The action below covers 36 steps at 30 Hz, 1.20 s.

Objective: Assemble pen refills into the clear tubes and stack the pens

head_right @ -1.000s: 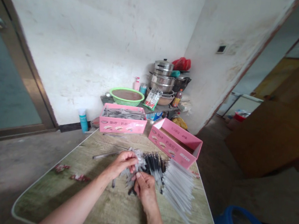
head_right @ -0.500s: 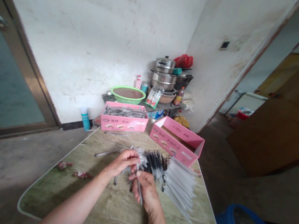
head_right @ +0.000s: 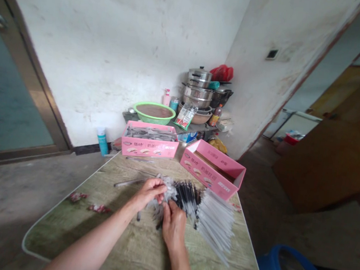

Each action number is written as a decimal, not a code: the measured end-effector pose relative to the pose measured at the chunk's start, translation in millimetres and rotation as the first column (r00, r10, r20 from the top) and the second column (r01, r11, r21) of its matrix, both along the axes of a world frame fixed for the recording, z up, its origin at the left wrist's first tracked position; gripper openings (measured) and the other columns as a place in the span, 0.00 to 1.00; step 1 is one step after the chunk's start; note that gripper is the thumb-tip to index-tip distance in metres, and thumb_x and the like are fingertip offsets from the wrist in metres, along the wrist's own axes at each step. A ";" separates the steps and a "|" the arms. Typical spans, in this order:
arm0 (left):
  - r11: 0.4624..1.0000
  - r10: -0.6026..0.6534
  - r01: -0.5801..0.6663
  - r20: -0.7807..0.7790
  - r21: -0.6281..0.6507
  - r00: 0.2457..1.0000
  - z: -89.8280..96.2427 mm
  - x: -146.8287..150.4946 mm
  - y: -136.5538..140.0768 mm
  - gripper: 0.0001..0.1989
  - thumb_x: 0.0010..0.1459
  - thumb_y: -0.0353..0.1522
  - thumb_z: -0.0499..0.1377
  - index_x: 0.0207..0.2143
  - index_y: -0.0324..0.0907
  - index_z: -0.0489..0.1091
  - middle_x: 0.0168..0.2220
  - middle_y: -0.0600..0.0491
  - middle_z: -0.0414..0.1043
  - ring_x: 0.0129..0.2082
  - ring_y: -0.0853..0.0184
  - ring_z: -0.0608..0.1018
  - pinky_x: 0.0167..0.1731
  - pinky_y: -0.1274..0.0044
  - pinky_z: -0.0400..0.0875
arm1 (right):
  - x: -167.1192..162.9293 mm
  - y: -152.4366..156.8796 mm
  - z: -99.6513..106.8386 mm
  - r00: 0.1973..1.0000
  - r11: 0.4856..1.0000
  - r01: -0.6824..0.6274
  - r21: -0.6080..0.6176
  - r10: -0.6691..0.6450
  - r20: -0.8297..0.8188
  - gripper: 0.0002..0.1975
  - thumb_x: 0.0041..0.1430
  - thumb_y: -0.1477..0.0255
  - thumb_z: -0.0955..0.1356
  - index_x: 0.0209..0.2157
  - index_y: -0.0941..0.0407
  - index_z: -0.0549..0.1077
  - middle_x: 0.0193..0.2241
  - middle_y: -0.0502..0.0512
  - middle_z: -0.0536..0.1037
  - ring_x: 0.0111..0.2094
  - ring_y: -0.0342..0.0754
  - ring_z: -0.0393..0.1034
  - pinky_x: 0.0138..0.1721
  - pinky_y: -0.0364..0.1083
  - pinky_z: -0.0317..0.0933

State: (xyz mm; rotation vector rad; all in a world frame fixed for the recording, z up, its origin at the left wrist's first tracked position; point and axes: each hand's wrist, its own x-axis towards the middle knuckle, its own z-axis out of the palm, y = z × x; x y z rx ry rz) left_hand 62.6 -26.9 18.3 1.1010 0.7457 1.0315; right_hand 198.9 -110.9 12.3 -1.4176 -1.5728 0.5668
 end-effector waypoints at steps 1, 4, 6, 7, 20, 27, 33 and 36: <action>1.000 -0.020 0.020 0.003 0.010 1.000 1.2 -1.5 0.0 0.21 0.46 0.45 0.69 0.28 0.36 0.70 0.18 0.55 0.70 0.16 0.72 0.70 0.18 0.80 0.67 | 0.5 0.2 1.4 0.985 0.993 -0.082 -0.083 0.068 -0.159 0.25 0.64 0.50 0.61 0.26 0.56 0.71 0.14 0.48 0.66 0.16 0.42 0.56 0.19 0.42 0.47; 0.997 -0.057 0.056 0.012 0.044 0.998 5.0 -4.4 -1.2 0.20 0.48 0.44 0.68 0.29 0.36 0.70 0.19 0.55 0.71 0.17 0.73 0.71 0.20 0.81 0.67 | 2.8 0.0 6.0 0.833 0.906 -0.330 -0.265 0.147 -0.534 0.27 0.62 0.47 0.61 0.34 0.58 0.72 0.13 0.46 0.67 0.11 0.40 0.51 0.15 0.41 0.45; 0.996 -0.067 0.066 0.014 0.055 0.998 5.8 -3.8 -2.2 0.20 0.48 0.45 0.68 0.30 0.36 0.70 0.20 0.55 0.71 0.17 0.73 0.71 0.20 0.81 0.67 | 4.7 -0.4 7.6 0.774 0.869 -0.402 -0.287 0.156 -0.614 0.26 0.61 0.48 0.62 0.35 0.58 0.72 0.12 0.45 0.66 0.10 0.39 0.47 0.13 0.40 0.41; 0.996 -0.069 0.068 0.011 0.055 0.998 5.3 -3.0 -2.3 0.21 0.48 0.45 0.68 0.30 0.36 0.70 0.20 0.55 0.71 0.17 0.73 0.71 0.20 0.81 0.67 | 5.5 -0.7 7.7 0.776 0.874 -0.400 -0.277 0.162 -0.609 0.25 0.61 0.48 0.63 0.34 0.58 0.72 0.11 0.43 0.64 0.10 0.38 0.45 0.13 0.40 0.40; 0.985 0.168 -0.170 0.047 0.040 0.985 0.9 -13.2 11.1 0.22 0.47 0.47 0.67 0.28 0.36 0.70 0.21 0.56 0.70 0.17 0.74 0.69 0.20 0.81 0.66 | 4.6 -6.3 -5.0 0.872 0.986 0.058 0.155 -0.125 0.473 0.21 0.70 0.63 0.56 0.42 0.58 0.76 0.25 0.60 0.80 0.23 0.50 0.73 0.26 0.44 0.54; 0.924 0.247 -0.117 -0.334 0.365 0.910 -2.9 -7.8 6.3 0.13 0.54 0.41 0.62 0.33 0.40 0.79 0.19 0.55 0.71 0.19 0.70 0.70 0.21 0.80 0.62 | 24.3 -1.6 -2.4 0.892 0.958 0.229 0.172 -0.277 0.357 0.23 0.70 0.61 0.55 0.52 0.59 0.71 0.29 0.59 0.81 0.25 0.52 0.74 0.28 0.46 0.60; 0.848 0.360 -0.131 -0.376 0.514 0.854 5.5 -10.9 3.0 0.10 0.50 0.32 0.65 0.38 0.45 0.81 0.30 0.52 0.79 0.29 0.64 0.76 0.34 0.77 0.67 | 86.9 4.3 5.1 0.669 0.759 0.374 0.533 -0.619 0.411 0.21 0.69 0.64 0.58 0.47 0.60 0.77 0.39 0.65 0.79 0.40 0.56 0.68 0.43 0.51 0.57; 0.796 0.504 -0.270 -0.347 0.542 0.791 4.3 -20.6 9.5 0.10 0.53 0.31 0.63 0.39 0.44 0.80 0.35 0.50 0.79 0.33 0.62 0.77 0.38 0.75 0.69 | 114.6 9.6 1.3 0.507 0.661 0.450 0.600 -0.742 0.438 0.20 0.67 0.66 0.58 0.42 0.58 0.80 0.36 0.64 0.78 0.40 0.57 0.64 0.44 0.54 0.53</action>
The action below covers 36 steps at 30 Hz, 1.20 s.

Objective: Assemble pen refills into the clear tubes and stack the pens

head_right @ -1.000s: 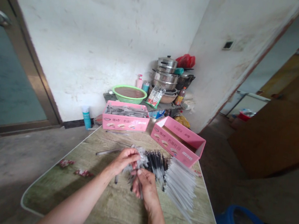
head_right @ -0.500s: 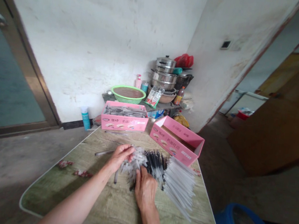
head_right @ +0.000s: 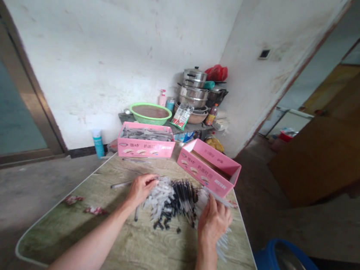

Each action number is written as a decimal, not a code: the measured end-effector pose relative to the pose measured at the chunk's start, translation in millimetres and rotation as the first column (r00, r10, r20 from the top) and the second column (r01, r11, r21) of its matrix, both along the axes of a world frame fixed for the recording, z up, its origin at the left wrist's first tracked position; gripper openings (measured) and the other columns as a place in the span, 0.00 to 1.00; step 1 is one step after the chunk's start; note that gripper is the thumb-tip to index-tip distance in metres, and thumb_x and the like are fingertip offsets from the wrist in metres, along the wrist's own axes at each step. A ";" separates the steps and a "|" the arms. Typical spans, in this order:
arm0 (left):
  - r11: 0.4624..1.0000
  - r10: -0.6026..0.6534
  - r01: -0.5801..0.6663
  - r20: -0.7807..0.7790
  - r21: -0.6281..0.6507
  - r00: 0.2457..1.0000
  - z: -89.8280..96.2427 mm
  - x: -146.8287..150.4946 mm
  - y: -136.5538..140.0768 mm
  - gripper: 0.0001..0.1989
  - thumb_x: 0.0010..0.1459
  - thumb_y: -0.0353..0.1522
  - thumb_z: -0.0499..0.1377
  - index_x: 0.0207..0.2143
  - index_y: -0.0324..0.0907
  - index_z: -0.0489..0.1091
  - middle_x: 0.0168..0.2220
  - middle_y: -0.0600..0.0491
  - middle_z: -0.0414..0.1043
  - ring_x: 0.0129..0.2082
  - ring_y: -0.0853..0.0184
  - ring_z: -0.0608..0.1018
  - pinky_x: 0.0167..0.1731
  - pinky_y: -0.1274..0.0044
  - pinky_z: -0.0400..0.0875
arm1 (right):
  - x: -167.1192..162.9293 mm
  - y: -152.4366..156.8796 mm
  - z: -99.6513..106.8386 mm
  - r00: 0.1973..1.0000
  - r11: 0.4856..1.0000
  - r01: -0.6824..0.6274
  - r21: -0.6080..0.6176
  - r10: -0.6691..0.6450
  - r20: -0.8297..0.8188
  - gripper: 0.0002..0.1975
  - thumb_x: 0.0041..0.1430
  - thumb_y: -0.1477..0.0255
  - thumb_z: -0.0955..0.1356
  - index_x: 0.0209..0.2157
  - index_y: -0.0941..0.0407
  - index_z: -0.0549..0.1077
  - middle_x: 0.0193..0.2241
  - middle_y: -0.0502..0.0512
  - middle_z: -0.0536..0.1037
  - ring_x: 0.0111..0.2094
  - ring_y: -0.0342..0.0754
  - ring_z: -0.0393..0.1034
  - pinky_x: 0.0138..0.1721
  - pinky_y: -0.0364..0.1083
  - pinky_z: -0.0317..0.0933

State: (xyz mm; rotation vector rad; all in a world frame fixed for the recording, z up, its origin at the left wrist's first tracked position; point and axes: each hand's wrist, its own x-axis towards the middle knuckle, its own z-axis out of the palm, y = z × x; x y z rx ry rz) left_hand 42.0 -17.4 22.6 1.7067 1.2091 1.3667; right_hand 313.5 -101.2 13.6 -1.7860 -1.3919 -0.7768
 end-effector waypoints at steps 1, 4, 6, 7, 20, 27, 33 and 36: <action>0.998 0.065 -0.065 -0.023 0.023 0.998 -0.8 -4.6 2.8 0.10 0.54 0.30 0.62 0.39 0.44 0.79 0.36 0.49 0.78 0.35 0.61 0.78 0.40 0.74 0.69 | 6.1 2.1 -3.2 1.000 1.000 0.022 0.004 -0.022 0.020 0.20 0.66 0.66 0.59 0.41 0.58 0.80 0.35 0.64 0.78 0.41 0.58 0.63 0.45 0.55 0.53; 0.962 0.269 -0.256 -0.162 0.098 0.950 -3.4 -19.7 10.2 0.14 0.56 0.25 0.57 0.42 0.42 0.78 0.40 0.47 0.77 0.39 0.59 0.77 0.44 0.72 0.68 | 14.7 9.1 -15.2 0.997 0.998 0.056 0.000 -0.056 0.043 0.17 0.63 0.68 0.60 0.38 0.57 0.81 0.34 0.64 0.77 0.45 0.60 0.62 0.50 0.59 0.50; 0.934 0.355 -0.332 -0.268 0.128 0.896 -5.6 -28.9 13.3 0.17 0.56 0.22 0.54 0.43 0.41 0.77 0.41 0.46 0.76 0.41 0.59 0.77 0.45 0.71 0.68 | 14.9 13.2 -22.1 0.996 0.996 0.083 -0.012 -0.083 0.043 0.17 0.62 0.69 0.60 0.37 0.57 0.81 0.35 0.64 0.77 0.47 0.62 0.61 0.52 0.61 0.48; 0.927 0.374 -0.350 -0.322 0.133 0.870 -6.8 -32.6 14.4 0.17 0.56 0.21 0.54 0.43 0.41 0.77 0.41 0.45 0.76 0.41 0.59 0.77 0.45 0.72 0.68 | 14.4 14.7 -24.7 0.995 0.995 0.092 -0.024 -0.091 0.047 0.17 0.61 0.69 0.60 0.37 0.57 0.81 0.36 0.64 0.77 0.49 0.62 0.61 0.53 0.62 0.47; 0.940 0.217 -0.341 -0.720 -0.029 0.659 -12.6 -44.4 17.2 0.08 0.52 0.26 0.60 0.33 0.42 0.78 0.36 0.46 0.77 0.41 0.57 0.76 0.44 0.71 0.65 | -7.6 12.5 -15.2 0.999 0.999 -0.044 0.022 0.044 0.012 0.16 0.62 0.68 0.60 0.42 0.59 0.77 0.38 0.64 0.77 0.53 0.64 0.60 0.55 0.65 0.48; 0.936 0.338 -0.332 -0.034 0.115 0.941 -8.1 -39.5 21.2 0.08 0.58 0.31 0.58 0.40 0.42 0.73 0.37 0.48 0.77 0.39 0.60 0.77 0.41 0.72 0.68 | -60.2 -2.9 -4.3 0.916 0.916 -0.397 0.057 0.399 -0.031 0.15 0.65 0.73 0.62 0.52 0.58 0.71 0.44 0.62 0.76 0.56 0.61 0.61 0.54 0.63 0.57; 0.995 0.097 -0.068 0.690 -0.069 0.717 -1.2 -22.1 22.0 0.20 0.51 0.42 0.66 0.43 0.40 0.73 0.36 0.51 0.75 0.30 0.68 0.74 0.28 0.78 0.67 | -97.1 -12.0 -5.7 0.804 0.794 -0.595 -0.128 0.588 -0.092 0.12 0.68 0.74 0.61 0.48 0.59 0.72 0.31 0.58 0.76 0.33 0.51 0.68 0.37 0.50 0.63; 0.986 0.016 0.122 0.798 -0.112 0.602 3.2 -16.3 15.6 0.23 0.46 0.40 0.70 0.44 0.40 0.74 0.36 0.51 0.75 0.31 0.69 0.75 0.31 0.78 0.69 | -102.0 -12.3 -5.7 0.811 0.798 -0.585 -0.146 0.578 -0.094 0.12 0.69 0.73 0.60 0.44 0.60 0.74 0.28 0.57 0.75 0.30 0.50 0.68 0.34 0.47 0.62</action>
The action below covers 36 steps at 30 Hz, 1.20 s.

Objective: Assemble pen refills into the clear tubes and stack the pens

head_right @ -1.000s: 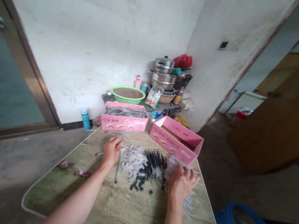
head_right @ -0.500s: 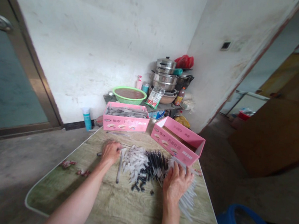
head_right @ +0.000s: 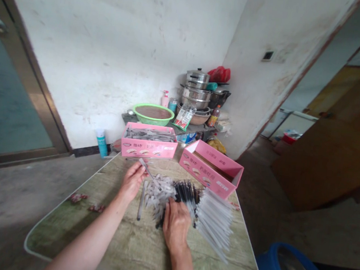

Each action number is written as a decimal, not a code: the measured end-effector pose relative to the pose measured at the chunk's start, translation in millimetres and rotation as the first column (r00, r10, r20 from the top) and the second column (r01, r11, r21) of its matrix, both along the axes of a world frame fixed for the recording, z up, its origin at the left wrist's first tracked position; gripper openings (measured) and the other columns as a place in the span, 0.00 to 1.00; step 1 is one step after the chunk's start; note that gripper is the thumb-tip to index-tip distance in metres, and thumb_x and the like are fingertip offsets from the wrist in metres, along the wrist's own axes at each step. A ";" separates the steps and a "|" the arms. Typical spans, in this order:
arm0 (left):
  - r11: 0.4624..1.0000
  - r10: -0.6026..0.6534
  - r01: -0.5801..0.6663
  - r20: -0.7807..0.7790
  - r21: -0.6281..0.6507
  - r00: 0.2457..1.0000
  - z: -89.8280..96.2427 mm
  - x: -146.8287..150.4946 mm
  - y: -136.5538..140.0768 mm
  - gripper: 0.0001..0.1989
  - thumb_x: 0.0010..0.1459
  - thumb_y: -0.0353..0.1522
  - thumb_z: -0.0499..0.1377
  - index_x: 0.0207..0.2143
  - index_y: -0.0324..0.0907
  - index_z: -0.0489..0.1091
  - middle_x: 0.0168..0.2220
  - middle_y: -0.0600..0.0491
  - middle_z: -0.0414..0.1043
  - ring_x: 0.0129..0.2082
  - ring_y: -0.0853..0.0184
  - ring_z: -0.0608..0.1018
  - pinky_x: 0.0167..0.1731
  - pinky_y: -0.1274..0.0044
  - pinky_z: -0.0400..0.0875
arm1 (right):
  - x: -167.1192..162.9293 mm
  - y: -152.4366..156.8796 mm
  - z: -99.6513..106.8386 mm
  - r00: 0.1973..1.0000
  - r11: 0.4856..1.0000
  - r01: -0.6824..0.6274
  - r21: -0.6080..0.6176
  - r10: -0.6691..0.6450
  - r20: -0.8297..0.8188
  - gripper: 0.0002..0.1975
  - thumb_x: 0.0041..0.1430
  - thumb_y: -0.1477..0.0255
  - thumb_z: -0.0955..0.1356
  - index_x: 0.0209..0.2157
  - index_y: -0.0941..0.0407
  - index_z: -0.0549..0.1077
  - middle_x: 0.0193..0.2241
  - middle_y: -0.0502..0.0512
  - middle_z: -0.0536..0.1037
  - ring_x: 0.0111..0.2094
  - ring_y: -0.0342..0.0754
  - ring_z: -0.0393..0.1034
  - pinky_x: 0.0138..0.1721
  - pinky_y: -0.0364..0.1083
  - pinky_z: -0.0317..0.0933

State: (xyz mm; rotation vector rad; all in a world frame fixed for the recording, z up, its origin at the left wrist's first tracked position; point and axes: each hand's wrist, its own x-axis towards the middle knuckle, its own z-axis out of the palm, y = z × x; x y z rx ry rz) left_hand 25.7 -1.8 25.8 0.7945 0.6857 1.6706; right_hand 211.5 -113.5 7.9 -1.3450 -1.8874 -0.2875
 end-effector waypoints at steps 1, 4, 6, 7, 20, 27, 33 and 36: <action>0.999 -0.052 0.052 0.020 -0.011 0.998 0.9 2.4 -2.4 0.23 0.46 0.40 0.70 0.44 0.39 0.74 0.36 0.51 0.74 0.31 0.69 0.75 0.31 0.78 0.69 | -0.3 0.2 -0.2 1.000 1.000 0.008 -0.005 -0.008 -0.003 0.13 0.69 0.72 0.60 0.44 0.60 0.74 0.28 0.57 0.75 0.30 0.49 0.68 0.34 0.47 0.61; 0.987 -0.160 0.160 0.024 -0.024 0.987 1.1 11.1 -8.5 0.22 0.46 0.38 0.70 0.43 0.39 0.75 0.34 0.51 0.74 0.31 0.69 0.75 0.31 0.78 0.70 | -0.2 0.9 -1.7 1.000 0.999 0.027 -0.042 -0.027 -0.009 0.14 0.70 0.70 0.59 0.44 0.60 0.74 0.29 0.57 0.75 0.30 0.49 0.69 0.34 0.46 0.61; 0.980 -0.200 0.200 0.006 -0.021 0.980 -0.2 16.4 -10.9 0.22 0.47 0.38 0.70 0.43 0.38 0.75 0.34 0.51 0.74 0.31 0.69 0.75 0.30 0.78 0.70 | -0.3 1.4 -3.1 0.999 0.997 0.032 -0.070 -0.032 0.001 0.14 0.70 0.70 0.59 0.44 0.59 0.74 0.28 0.57 0.74 0.30 0.49 0.69 0.34 0.46 0.60; 0.977 -0.213 0.213 -0.002 -0.021 0.977 -0.9 18.2 -11.6 0.21 0.48 0.38 0.70 0.43 0.38 0.75 0.34 0.51 0.74 0.31 0.68 0.75 0.30 0.78 0.70 | -0.6 1.6 -3.7 0.999 0.996 0.036 -0.080 -0.035 0.010 0.14 0.70 0.70 0.59 0.43 0.59 0.74 0.28 0.56 0.74 0.29 0.49 0.69 0.33 0.45 0.59; 0.974 -0.222 0.218 -0.075 -0.061 0.972 -5.0 19.7 -9.7 0.19 0.44 0.41 0.71 0.35 0.38 0.74 0.30 0.52 0.73 0.27 0.70 0.74 0.28 0.78 0.71 | -0.3 2.2 -7.6 0.998 0.998 -0.015 -0.066 0.011 -0.068 0.13 0.69 0.70 0.60 0.35 0.59 0.74 0.25 0.55 0.72 0.28 0.48 0.67 0.31 0.44 0.58; 0.979 -0.181 0.173 -0.080 -0.107 0.980 -3.5 20.0 -9.9 0.21 0.41 0.41 0.72 0.33 0.37 0.74 0.27 0.54 0.72 0.23 0.72 0.72 0.25 0.78 0.70 | -1.6 1.6 -2.6 0.992 0.994 -0.049 -0.100 0.037 -0.121 0.13 0.68 0.66 0.62 0.37 0.59 0.75 0.26 0.56 0.74 0.27 0.47 0.69 0.31 0.44 0.60; 0.978 -0.182 0.171 -0.089 -0.117 0.979 -1.8 19.8 -10.5 0.21 0.39 0.42 0.73 0.32 0.37 0.74 0.26 0.55 0.71 0.22 0.72 0.72 0.25 0.78 0.70 | -3.4 1.0 -2.6 0.993 0.987 -0.060 -0.149 0.044 -0.106 0.16 0.70 0.69 0.59 0.34 0.58 0.74 0.25 0.55 0.72 0.27 0.48 0.69 0.31 0.44 0.59; 0.976 -0.189 0.177 -0.096 -0.124 0.977 -2.8 20.2 -10.3 0.21 0.40 0.42 0.73 0.31 0.37 0.74 0.24 0.56 0.70 0.22 0.72 0.71 0.24 0.78 0.70 | -3.6 0.5 -2.5 0.987 0.988 -0.064 -0.140 0.043 -0.152 0.15 0.69 0.67 0.61 0.33 0.58 0.74 0.26 0.55 0.73 0.28 0.48 0.69 0.32 0.44 0.61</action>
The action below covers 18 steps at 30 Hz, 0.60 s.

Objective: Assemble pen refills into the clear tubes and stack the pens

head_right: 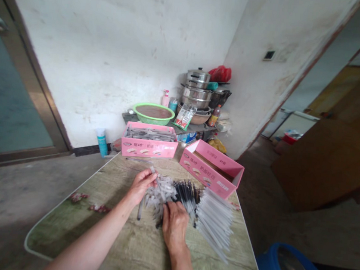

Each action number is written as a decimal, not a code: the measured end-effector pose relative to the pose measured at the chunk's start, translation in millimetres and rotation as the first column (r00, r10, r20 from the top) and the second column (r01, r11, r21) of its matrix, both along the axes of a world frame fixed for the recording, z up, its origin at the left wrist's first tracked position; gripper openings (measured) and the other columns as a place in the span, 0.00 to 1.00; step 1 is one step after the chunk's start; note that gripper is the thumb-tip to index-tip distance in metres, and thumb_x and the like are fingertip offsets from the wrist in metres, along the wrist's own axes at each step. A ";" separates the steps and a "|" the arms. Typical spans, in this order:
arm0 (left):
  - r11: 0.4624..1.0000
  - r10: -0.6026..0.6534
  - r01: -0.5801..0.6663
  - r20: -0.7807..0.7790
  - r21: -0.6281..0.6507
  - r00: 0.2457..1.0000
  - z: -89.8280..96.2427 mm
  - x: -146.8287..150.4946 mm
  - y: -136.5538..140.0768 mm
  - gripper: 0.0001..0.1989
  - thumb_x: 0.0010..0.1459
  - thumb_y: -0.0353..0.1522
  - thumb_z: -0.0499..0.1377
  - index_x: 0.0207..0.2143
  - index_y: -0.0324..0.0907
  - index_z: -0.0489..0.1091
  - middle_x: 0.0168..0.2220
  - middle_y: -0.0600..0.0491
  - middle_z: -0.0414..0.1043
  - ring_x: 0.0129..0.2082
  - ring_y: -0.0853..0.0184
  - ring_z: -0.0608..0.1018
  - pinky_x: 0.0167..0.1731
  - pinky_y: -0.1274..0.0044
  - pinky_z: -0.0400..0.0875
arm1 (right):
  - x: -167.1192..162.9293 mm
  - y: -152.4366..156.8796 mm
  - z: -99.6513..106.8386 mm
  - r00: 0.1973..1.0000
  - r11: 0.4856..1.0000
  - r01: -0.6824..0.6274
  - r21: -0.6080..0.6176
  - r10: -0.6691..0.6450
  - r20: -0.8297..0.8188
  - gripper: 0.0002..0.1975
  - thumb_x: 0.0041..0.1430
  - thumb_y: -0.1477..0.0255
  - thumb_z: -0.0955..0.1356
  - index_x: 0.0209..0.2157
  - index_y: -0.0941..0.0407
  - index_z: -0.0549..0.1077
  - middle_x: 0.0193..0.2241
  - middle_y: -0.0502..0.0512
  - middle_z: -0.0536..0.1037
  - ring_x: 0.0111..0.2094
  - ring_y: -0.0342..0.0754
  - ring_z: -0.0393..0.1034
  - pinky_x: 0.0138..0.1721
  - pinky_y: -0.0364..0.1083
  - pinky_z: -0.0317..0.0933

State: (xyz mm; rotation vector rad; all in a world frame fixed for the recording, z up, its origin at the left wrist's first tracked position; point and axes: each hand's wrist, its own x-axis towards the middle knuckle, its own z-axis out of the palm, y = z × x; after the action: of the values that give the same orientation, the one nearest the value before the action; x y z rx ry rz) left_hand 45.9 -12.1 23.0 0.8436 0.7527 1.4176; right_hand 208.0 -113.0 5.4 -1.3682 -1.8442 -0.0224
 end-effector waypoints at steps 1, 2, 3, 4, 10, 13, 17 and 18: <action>1.000 -0.001 0.001 0.000 0.000 1.000 -0.3 0.1 0.1 0.21 0.40 0.42 0.72 0.30 0.37 0.73 0.24 0.56 0.70 0.22 0.72 0.71 0.24 0.79 0.70 | 0.2 0.0 0.2 1.000 1.000 0.009 -0.002 -0.009 -0.018 0.14 0.68 0.66 0.62 0.34 0.58 0.74 0.26 0.55 0.73 0.28 0.48 0.69 0.32 0.44 0.61; 1.000 -0.001 0.001 0.001 0.002 1.000 -0.4 0.2 0.2 0.20 0.40 0.42 0.72 0.30 0.37 0.73 0.24 0.56 0.70 0.22 0.72 0.71 0.24 0.79 0.70 | 0.5 0.1 0.4 0.999 1.000 0.020 -0.007 -0.020 -0.033 0.14 0.68 0.65 0.63 0.34 0.58 0.74 0.27 0.55 0.73 0.28 0.48 0.69 0.32 0.44 0.61; 1.000 0.001 -0.001 0.001 0.004 1.000 -0.4 0.2 0.2 0.20 0.40 0.42 0.72 0.30 0.37 0.73 0.24 0.56 0.70 0.22 0.72 0.71 0.24 0.79 0.70 | 0.7 0.3 0.7 0.999 0.999 0.030 -0.014 -0.030 -0.040 0.13 0.67 0.64 0.64 0.35 0.58 0.74 0.27 0.56 0.74 0.29 0.49 0.69 0.32 0.45 0.61; 1.000 0.003 -0.003 0.002 0.005 1.000 -0.2 0.1 0.3 0.20 0.41 0.42 0.72 0.30 0.37 0.73 0.24 0.56 0.70 0.22 0.72 0.71 0.24 0.79 0.70 | 0.8 0.6 1.1 0.999 0.999 0.037 -0.019 -0.038 -0.039 0.14 0.67 0.63 0.64 0.36 0.58 0.74 0.27 0.56 0.74 0.29 0.49 0.69 0.32 0.45 0.61; 1.000 -0.004 0.004 0.003 0.014 1.000 0.7 -0.6 0.2 0.20 0.41 0.42 0.72 0.30 0.37 0.73 0.24 0.56 0.70 0.22 0.72 0.71 0.24 0.79 0.70 | -0.7 1.1 1.9 1.000 1.000 0.005 -0.027 -0.005 -0.003 0.16 0.70 0.66 0.60 0.34 0.57 0.74 0.26 0.55 0.72 0.29 0.48 0.69 0.32 0.44 0.61; 1.000 -0.011 0.011 0.006 0.010 1.000 -0.4 -0.4 0.6 0.20 0.41 0.42 0.72 0.30 0.37 0.73 0.24 0.56 0.69 0.22 0.72 0.71 0.25 0.79 0.70 | -0.3 0.8 1.1 0.998 0.999 0.029 -0.019 -0.030 -0.052 0.14 0.68 0.64 0.63 0.34 0.57 0.73 0.27 0.55 0.73 0.29 0.48 0.69 0.32 0.45 0.61; 1.000 -0.004 0.004 0.010 0.016 1.000 -2.6 -0.6 1.9 0.19 0.42 0.41 0.72 0.31 0.37 0.73 0.25 0.56 0.70 0.22 0.72 0.71 0.25 0.79 0.71 | 0.2 0.8 2.1 0.998 0.999 0.045 -0.026 -0.046 -0.039 0.14 0.67 0.62 0.64 0.36 0.57 0.74 0.27 0.55 0.73 0.29 0.49 0.68 0.32 0.45 0.61; 1.000 -0.002 0.002 0.011 0.015 1.000 -3.1 -0.8 2.2 0.20 0.42 0.42 0.72 0.31 0.37 0.73 0.25 0.56 0.70 0.22 0.72 0.71 0.25 0.79 0.71 | 0.1 0.9 2.5 0.999 0.999 0.035 -0.029 -0.036 -0.026 0.14 0.68 0.63 0.62 0.35 0.57 0.74 0.27 0.55 0.73 0.29 0.49 0.68 0.32 0.45 0.61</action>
State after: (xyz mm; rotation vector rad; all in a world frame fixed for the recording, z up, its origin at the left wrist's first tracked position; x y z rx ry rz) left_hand 45.2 -9.9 19.9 0.8472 0.7338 1.4262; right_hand 208.1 -112.1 7.8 -1.4142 -1.8047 0.0036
